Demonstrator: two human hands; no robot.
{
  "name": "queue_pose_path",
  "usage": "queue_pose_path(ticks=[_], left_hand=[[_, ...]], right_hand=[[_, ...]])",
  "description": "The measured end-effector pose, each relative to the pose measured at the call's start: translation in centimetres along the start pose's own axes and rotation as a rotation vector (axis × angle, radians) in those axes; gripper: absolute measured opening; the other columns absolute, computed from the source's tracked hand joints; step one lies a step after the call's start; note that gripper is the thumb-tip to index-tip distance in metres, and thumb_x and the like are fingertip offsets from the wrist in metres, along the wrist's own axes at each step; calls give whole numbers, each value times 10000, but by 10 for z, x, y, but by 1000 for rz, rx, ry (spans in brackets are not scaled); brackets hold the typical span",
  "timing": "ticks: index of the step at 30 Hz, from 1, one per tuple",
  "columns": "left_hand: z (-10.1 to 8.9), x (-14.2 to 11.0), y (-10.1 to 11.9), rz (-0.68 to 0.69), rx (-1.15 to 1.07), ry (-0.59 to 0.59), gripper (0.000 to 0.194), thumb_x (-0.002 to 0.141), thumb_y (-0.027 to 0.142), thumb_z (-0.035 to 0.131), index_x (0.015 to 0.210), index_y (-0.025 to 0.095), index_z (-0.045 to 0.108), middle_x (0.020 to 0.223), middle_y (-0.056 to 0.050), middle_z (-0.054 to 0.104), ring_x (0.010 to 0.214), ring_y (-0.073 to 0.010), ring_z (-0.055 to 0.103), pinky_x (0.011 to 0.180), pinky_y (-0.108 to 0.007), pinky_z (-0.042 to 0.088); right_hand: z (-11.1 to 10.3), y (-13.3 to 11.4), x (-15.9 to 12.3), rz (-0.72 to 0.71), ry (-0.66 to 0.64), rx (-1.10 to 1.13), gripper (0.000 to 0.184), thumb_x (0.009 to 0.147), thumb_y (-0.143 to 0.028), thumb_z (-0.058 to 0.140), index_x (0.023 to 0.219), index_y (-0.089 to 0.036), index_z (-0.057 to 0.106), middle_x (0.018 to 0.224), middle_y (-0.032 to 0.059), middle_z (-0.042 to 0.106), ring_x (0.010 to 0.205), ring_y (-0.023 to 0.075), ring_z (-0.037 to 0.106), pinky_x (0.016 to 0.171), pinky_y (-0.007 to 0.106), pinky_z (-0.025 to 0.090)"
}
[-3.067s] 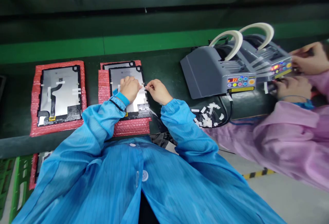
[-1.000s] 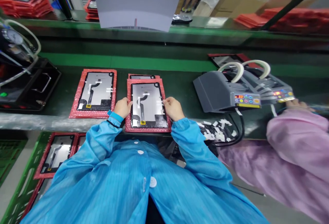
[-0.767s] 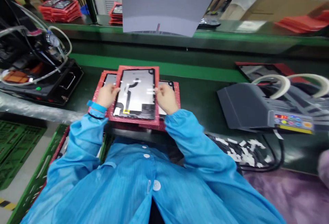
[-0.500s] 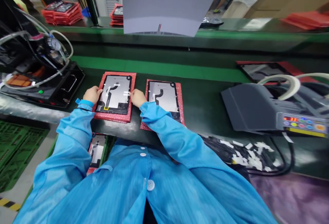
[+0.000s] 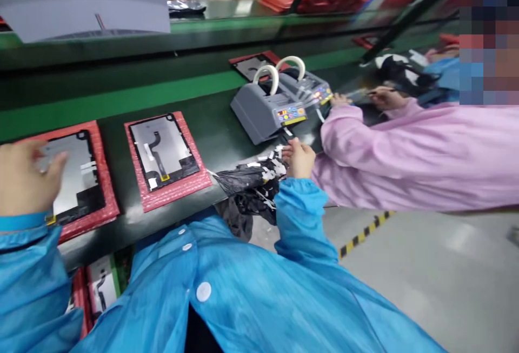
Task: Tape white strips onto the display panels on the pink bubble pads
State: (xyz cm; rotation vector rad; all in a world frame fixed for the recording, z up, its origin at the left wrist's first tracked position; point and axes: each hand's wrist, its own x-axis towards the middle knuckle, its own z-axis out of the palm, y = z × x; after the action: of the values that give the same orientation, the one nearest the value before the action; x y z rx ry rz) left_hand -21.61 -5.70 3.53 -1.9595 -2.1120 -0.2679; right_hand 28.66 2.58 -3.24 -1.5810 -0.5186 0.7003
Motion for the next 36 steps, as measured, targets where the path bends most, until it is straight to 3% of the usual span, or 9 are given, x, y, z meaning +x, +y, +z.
queue_pose_path(ticks=[5, 10, 12, 14, 17, 20, 22, 25, 36], left_hand=[[20, 51, 90, 365, -143, -39, 448, 869, 456, 341, 927, 164, 676, 972, -121, 675, 966, -262, 577, 907, -417, 421], [59, 75, 95, 511, -214, -258, 345, 870, 344, 411, 1050, 227, 681, 1158, -61, 651, 1099, -251, 488, 960, -429, 353], [73, 79, 91, 537, -225, -348, 349, 873, 320, 430, 1145, 275, 644, 1271, -26, 599, 1183, -252, 428, 995, -428, 301], [84, 82, 88, 556, -213, -426, 370, 874, 322, 451, 1213, 308, 601, 1352, 1, 542, 1248, -261, 369, 1024, -435, 245], [98, 85, 85, 556, -178, -485, 405, 878, 346, 467, 1273, 319, 553, 1412, 11, 482, 1290, -285, 320, 1040, -450, 190], [105, 85, 83, 557, -173, -516, 444, 879, 376, 479, 1316, 310, 515, 1441, -5, 445, 1297, -296, 314, 1038, -443, 178], [108, 85, 81, 561, -179, -521, 448, 879, 416, 477, 1319, 338, 504, 1451, 4, 430, 1299, -291, 308, 1042, -446, 169], [109, 86, 81, 561, -184, -520, 436, 879, 466, 468, 1302, 373, 510, 1463, 21, 412, 1302, -284, 291, 1053, -462, 144], [113, 86, 82, 551, -216, -497, 489, 872, 487, 475, 1344, 360, 460, 1445, 12, 435, 1285, -288, 297, 1057, -465, 138]], right_hand=[[8, -12, 18, 25, -42, -95, 213, 783, -183, 541, 576, -167, 496, 499, -37, 504, 421, 58, 441, 409, 171, 342], [2, -21, -3, -400, 197, -433, 213, 754, -138, 529, 566, -221, 474, 564, -9, 509, 578, 143, 525, 708, 341, 470], [12, -22, -18, -508, 18, -431, 170, 774, -221, 530, 607, -235, 503, 585, 8, 526, 584, 159, 515, 705, 363, 457], [40, -21, -39, -521, -358, -415, 143, 778, -303, 535, 657, -229, 553, 599, 13, 544, 576, 157, 506, 660, 350, 447], [112, -11, -71, -544, -831, -459, 152, 768, -325, 551, 692, -200, 590, 642, 7, 579, 632, 147, 527, 666, 305, 442], [188, 3, -94, -579, -1044, -620, 143, 772, -253, 542, 668, -167, 588, 627, 1, 581, 626, 129, 509, 660, 267, 423], [223, 11, -103, -581, -1131, -756, 148, 788, -226, 529, 687, -149, 604, 618, 3, 583, 607, 122, 502, 647, 254, 414], [248, 19, -111, -605, -1194, -912, 168, 818, -214, 515, 753, -129, 645, 703, 41, 635, 668, 137, 549, 683, 256, 422], [256, 18, -118, -693, -1139, -1122, 201, 855, -209, 503, 840, -127, 685, 937, 138, 676, 892, 225, 626, 841, 330, 451]])
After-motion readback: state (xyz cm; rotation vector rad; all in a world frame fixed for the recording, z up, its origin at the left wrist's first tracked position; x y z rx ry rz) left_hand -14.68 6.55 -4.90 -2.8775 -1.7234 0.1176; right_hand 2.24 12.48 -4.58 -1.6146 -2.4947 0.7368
